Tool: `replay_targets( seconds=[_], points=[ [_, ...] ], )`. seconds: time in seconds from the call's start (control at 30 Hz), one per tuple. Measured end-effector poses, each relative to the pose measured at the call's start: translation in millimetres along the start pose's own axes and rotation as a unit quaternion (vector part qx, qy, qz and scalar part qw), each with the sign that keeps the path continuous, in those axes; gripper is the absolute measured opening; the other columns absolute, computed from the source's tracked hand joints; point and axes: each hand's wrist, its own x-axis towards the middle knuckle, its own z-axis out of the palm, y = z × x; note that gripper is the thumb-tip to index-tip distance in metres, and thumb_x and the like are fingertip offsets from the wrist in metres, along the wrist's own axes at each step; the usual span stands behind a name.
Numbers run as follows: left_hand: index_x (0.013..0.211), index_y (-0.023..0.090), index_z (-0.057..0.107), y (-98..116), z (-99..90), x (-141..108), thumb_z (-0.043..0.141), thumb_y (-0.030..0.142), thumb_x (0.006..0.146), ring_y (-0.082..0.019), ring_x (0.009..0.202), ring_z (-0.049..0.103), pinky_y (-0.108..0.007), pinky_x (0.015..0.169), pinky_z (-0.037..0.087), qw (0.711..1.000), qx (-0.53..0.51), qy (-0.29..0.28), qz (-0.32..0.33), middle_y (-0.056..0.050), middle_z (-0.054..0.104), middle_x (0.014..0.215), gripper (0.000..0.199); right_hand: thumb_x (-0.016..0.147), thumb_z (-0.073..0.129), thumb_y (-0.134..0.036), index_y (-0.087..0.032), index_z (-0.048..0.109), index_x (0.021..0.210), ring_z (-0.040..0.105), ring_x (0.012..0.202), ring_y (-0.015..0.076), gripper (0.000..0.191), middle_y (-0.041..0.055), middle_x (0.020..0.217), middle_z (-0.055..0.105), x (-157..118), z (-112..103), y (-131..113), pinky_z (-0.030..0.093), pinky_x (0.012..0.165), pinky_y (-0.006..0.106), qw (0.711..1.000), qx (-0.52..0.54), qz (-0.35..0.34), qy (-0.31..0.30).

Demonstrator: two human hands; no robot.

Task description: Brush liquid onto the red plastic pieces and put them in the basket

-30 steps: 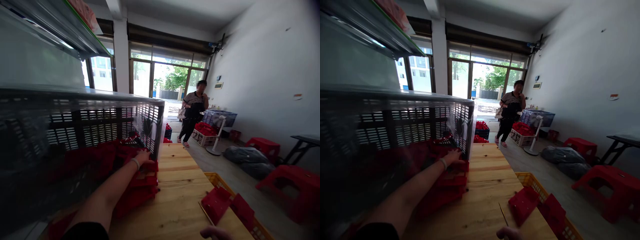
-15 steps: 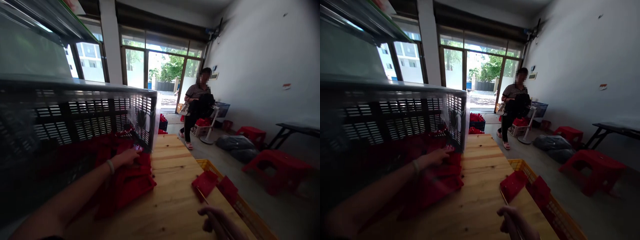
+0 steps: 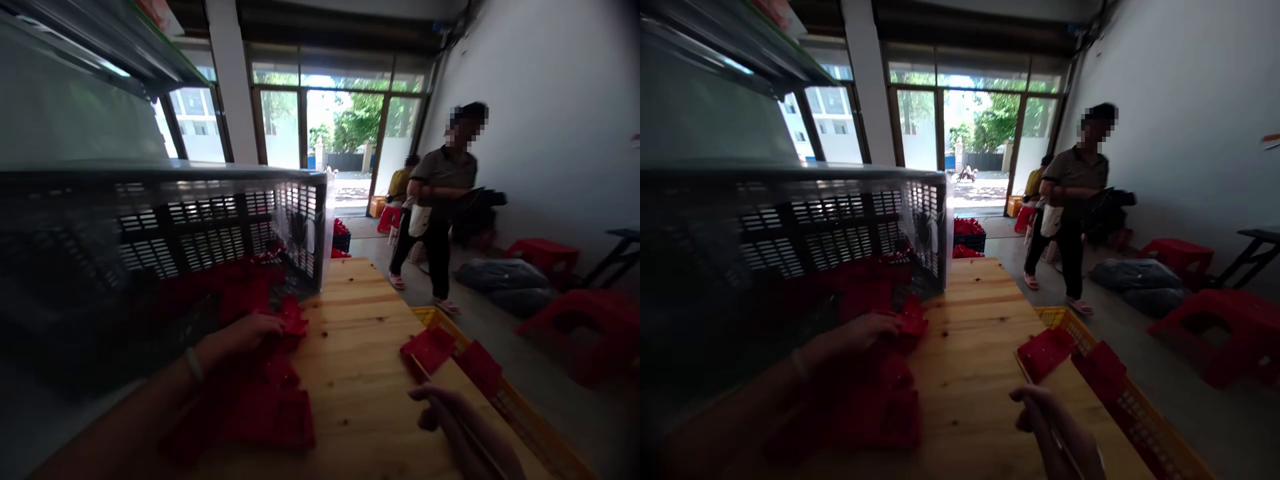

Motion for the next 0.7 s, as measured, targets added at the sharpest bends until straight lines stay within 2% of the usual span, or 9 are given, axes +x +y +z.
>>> replay_targets(
  seconds=[0.13, 0.23, 0.3, 0.4, 0.47, 0.53, 0.6, 0.63, 0.7],
  points=[
    [0.117, 0.019, 0.081, 23, 4.0, -33, 0.049, 0.011, 0.098, -0.033, 0.148, 0.058, -0.056, 0.127, 0.042, 0.996, 0.016, 0.043, -0.081, -0.018, 0.068, 0.15, 0.037, 0.104, 0.06, -0.06, -0.028, 0.082, 0.112, 0.08, 0.074, 0.0187, 0.04, 0.0019, 0.08, 0.079, -4, 1, 4, 0.062, 0.072, 0.019, 1.0, -0.026, -0.003, 0.008],
    [0.137, 0.021, 0.075, 58, 13.7, -58, 0.051, 0.017, 0.104, -0.033, 0.156, 0.048, -0.058, 0.132, 0.033, 0.992, 0.035, 0.052, -0.108, -0.016, 0.061, 0.16, 0.041, 0.103, 0.062, -0.058, -0.028, 0.08, 0.115, 0.081, 0.074, 0.0202, 0.037, 0.0021, 0.082, 0.081, -7, 1, 5, 0.063, 0.075, 0.022, 0.999, -0.032, -0.004, -0.01],
    [0.144, 0.025, 0.071, 85, 20.5, -69, 0.053, 0.027, 0.109, -0.031, 0.146, 0.059, -0.05, 0.125, 0.043, 0.996, 0.022, -0.002, -0.092, -0.014, 0.065, 0.156, 0.039, 0.102, 0.063, -0.057, -0.029, 0.079, 0.117, 0.081, 0.076, 0.0207, 0.036, 0.0018, 0.084, 0.082, -7, 0, 7, 0.063, 0.074, 0.022, 0.999, -0.038, 0.005, -0.021],
    [0.14, 0.027, 0.074, 111, 23.4, -69, 0.049, 0.035, 0.114, -0.025, 0.115, 0.076, -0.035, 0.102, 0.057, 0.992, 0.025, -0.093, -0.082, -0.01, 0.078, 0.133, 0.037, 0.101, 0.065, -0.058, -0.03, 0.078, 0.118, 0.082, 0.078, 0.02, 0.035, 0.0009, 0.086, 0.082, -5, -2, 6, 0.062, 0.072, 0.02, 0.999, -0.041, 0.007, -0.015],
    [0.138, 0.024, 0.074, 111, 19.0, -55, 0.047, 0.03, 0.113, -0.025, 0.113, 0.075, -0.035, 0.102, 0.056, 0.986, 0.094, -0.079, -0.115, -0.01, 0.078, 0.129, 0.037, 0.101, 0.065, -0.058, -0.03, 0.077, 0.118, 0.082, 0.077, 0.0196, 0.035, 0.0006, 0.086, 0.082, -4, -1, 2, 0.062, 0.072, 0.02, 0.999, -0.036, -0.001, -0.011],
    [0.144, 0.02, 0.069, 98, 12.1, -34, 0.051, 0.023, 0.109, -0.029, 0.133, 0.065, -0.042, 0.118, 0.048, 0.973, 0.166, -0.036, -0.153, -0.015, 0.07, 0.144, 0.039, 0.102, 0.065, -0.057, -0.03, 0.077, 0.117, 0.081, 0.076, 0.0195, 0.034, 0.0007, 0.086, 0.082, -4, 0, -2, 0.062, 0.074, 0.021, 0.999, -0.032, -0.007, -0.007],
    [0.145, 0.016, 0.065, 79, 5.9, -11, 0.061, 0.018, 0.102, -0.034, 0.145, 0.055, -0.049, 0.126, 0.038, 0.964, 0.197, -0.022, -0.176, -0.019, 0.063, 0.153, 0.043, 0.103, 0.064, -0.056, -0.03, 0.077, 0.117, 0.081, 0.076, 0.0192, 0.033, 0.0006, 0.085, 0.081, -6, 0, -4, 0.062, 0.074, 0.021, 0.999, -0.031, -0.013, -0.007],
    [0.141, 0.015, 0.067, 69, 3.6, -1, 0.065, 0.015, 0.097, -0.035, 0.143, 0.057, -0.05, 0.126, 0.039, 0.962, 0.202, -0.026, -0.183, -0.02, 0.065, 0.15, 0.043, 0.103, 0.063, -0.056, -0.03, 0.077, 0.117, 0.081, 0.076, 0.0189, 0.033, 0.0004, 0.085, 0.081, -7, -1, -2, 0.062, 0.073, 0.02, 0.999, -0.032, -0.016, -0.006],
    [0.128, 0.016, 0.071, 52, 0.1, 16, 0.068, 0.013, 0.093, -0.034, 0.125, 0.068, -0.048, 0.116, 0.048, 0.956, 0.211, -0.044, -0.197, -0.019, 0.075, 0.127, 0.035, 0.103, 0.062, -0.056, -0.031, 0.078, 0.118, 0.081, 0.075, 0.0181, 0.032, -0.0005, 0.084, 0.081, -12, -7, 6, 0.062, 0.071, 0.019, 0.999, -0.037, -0.015, -0.001]
  ],
)
